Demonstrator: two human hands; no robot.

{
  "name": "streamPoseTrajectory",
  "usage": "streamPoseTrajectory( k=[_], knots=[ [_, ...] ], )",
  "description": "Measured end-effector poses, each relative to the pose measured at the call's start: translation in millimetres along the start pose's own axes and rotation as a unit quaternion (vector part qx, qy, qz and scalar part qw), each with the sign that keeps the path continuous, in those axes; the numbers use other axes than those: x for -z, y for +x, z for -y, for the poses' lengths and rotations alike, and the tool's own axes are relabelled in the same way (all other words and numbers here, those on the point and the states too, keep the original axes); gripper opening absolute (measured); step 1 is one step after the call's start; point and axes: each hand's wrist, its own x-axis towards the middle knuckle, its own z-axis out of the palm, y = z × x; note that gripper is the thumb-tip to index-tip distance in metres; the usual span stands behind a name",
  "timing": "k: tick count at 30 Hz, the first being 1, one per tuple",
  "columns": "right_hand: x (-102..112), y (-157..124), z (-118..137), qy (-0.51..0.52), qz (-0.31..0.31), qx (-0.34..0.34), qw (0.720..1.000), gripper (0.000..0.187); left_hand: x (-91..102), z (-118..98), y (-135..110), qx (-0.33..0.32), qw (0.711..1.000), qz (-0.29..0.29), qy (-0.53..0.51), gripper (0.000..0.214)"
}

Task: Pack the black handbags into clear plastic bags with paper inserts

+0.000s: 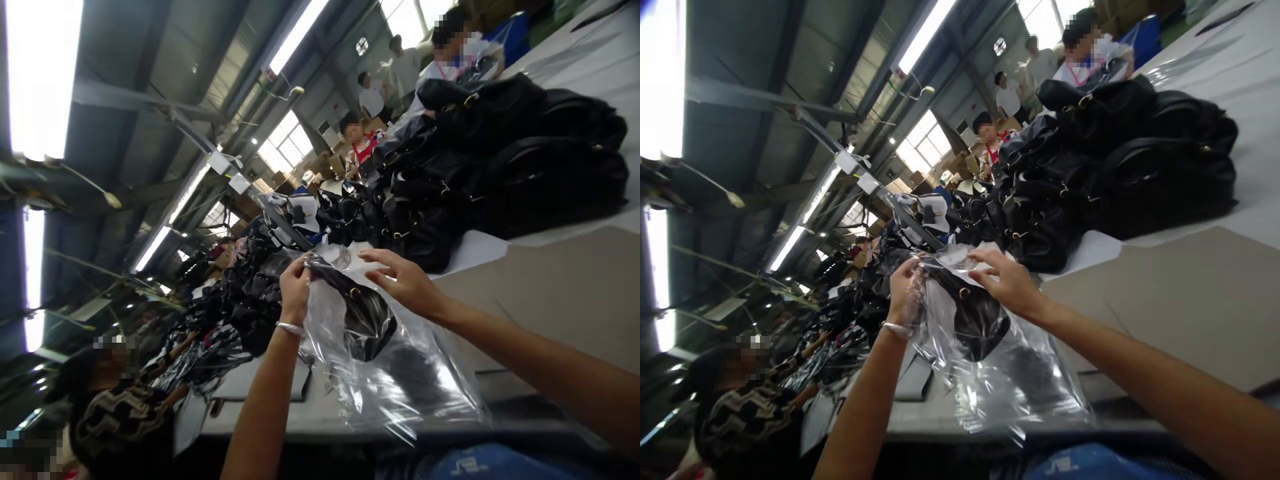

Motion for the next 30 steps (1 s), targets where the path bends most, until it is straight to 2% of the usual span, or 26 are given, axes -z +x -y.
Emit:
streamPoseTrajectory(
  k=[3, 6, 9, 12, 15, 17, 19, 20, 22, 23, 24, 25, 26, 28, 30],
  knots=[
    [-3, -1, 9, -0.09, 0.087, 0.16, 0.979, 0.03, -10.3, 34, -13, 0.049, 0.998, 0.019, 0.023, 0.036],
    [-10, 4, 2, -0.129, 0.158, 0.204, 0.957, 0.041, -9.8, 53, -27, 0.078, 0.995, 0.048, 0.04, 0.039],
    [-24, 16, -3, -0.156, 0.256, 0.243, 0.922, 0.056, -0.8, 58, -35, 0.086, 0.99, 0.085, 0.072, 0.042],
    [-44, 33, 0, -0.195, 0.377, 0.31, 0.85, 0.06, 12.6, 54, -38, 0.083, 0.983, 0.119, 0.117, 0.065],
    [-60, 50, 9, -0.256, 0.467, 0.37, 0.761, 0.043, 31.7, 45, -41, 0.095, 0.971, 0.161, 0.15, 0.087],
    [-62, 59, 15, -0.293, 0.498, 0.402, 0.711, 0.033, 47.3, 35, -47, 0.106, 0.958, 0.194, 0.185, 0.087],
    [-57, 64, 19, -0.319, 0.501, 0.416, 0.688, 0.033, 62.0, 21, -57, 0.098, 0.933, 0.21, 0.274, 0.086],
    [-53, 65, 21, -0.328, 0.493, 0.419, 0.688, 0.032, 67.7, 13, -64, 0.082, 0.912, 0.197, 0.35, 0.084],
    [-45, 64, 23, -0.344, 0.466, 0.422, 0.697, 0.03, 73.8, -4, -76, 0.022, 0.845, 0.127, 0.519, 0.07],
    [-41, 61, 24, -0.353, 0.451, 0.426, 0.7, 0.03, 73.8, -12, -82, -0.022, 0.803, 0.09, 0.589, 0.056],
    [-38, 58, 25, -0.366, 0.432, 0.432, 0.702, 0.031, 72.0, -18, -85, -0.073, 0.768, 0.076, 0.632, 0.037],
    [-36, 54, 26, -0.382, 0.412, 0.439, 0.701, 0.031, 68.8, -23, -86, -0.133, 0.742, 0.093, 0.65, 0.021],
    [-35, 49, 27, -0.398, 0.393, 0.446, 0.699, 0.032, 64.4, -25, -85, -0.205, 0.724, 0.144, 0.642, 0.013],
    [-34, 41, 29, -0.422, 0.364, 0.458, 0.692, 0.031, 53.8, -23, -76, -0.355, 0.685, 0.28, 0.571, 0.014],
    [-34, 36, 31, -0.434, 0.347, 0.467, 0.687, 0.028, 42.7, -13, -62, -0.459, 0.638, 0.376, 0.49, 0.019]
  ],
)
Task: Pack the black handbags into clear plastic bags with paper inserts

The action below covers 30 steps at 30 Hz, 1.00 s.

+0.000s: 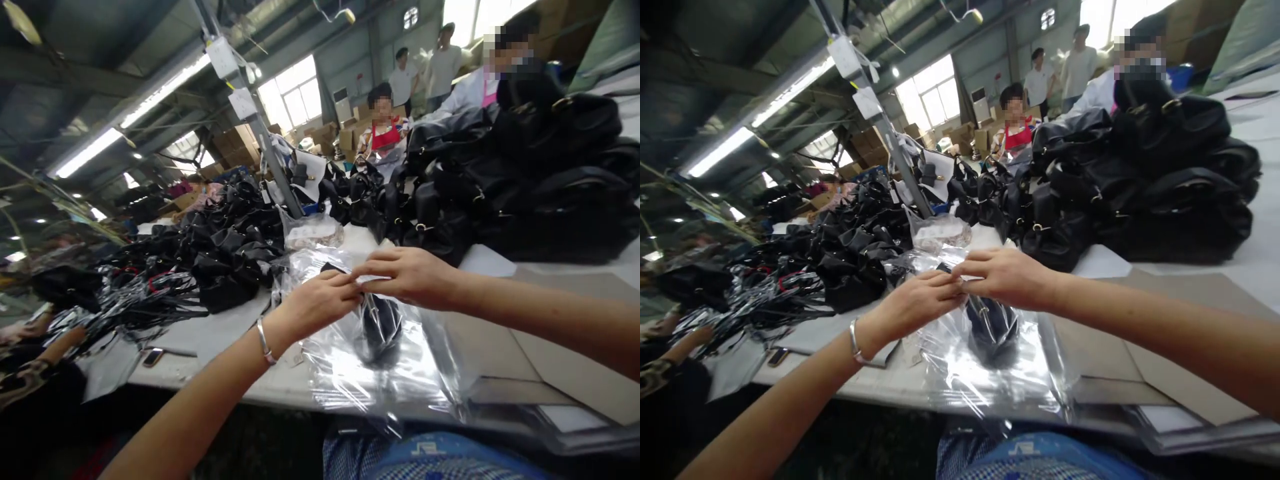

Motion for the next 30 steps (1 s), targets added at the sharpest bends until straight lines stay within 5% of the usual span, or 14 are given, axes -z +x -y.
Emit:
streamPoseTrajectory(
  k=[3, 8, 12, 16, 24, 30],
  knots=[
    [1, -3, 3, -0.014, -0.026, -0.001, 1.0, 0.027, -19.0, 17, 16, -0.081, 0.996, 0.034, -0.03, 0.028],
    [0, -10, 6, 0.015, -0.066, -0.042, 0.997, 0.026, -28.6, 37, 34, -0.024, 0.967, 0.185, -0.174, 0.024],
    [-5, -17, 12, 0.037, -0.083, -0.117, 0.989, 0.033, -26.5, 47, 43, -0.011, 0.943, 0.178, -0.281, 0.031],
    [-10, -22, 19, 0.045, -0.097, -0.172, 0.979, 0.037, -26.4, 48, 47, -0.011, 0.938, 0.202, -0.281, 0.042],
    [-11, -28, 28, 0.088, -0.085, -0.223, 0.967, 0.03, -25.3, 29, 40, -0.086, 0.951, 0.238, -0.18, 0.116],
    [-13, -34, 30, 0.11, -0.101, -0.249, 0.957, 0.03, -17.2, 12, 25, -0.064, 0.964, 0.235, -0.104, 0.123]
  ],
)
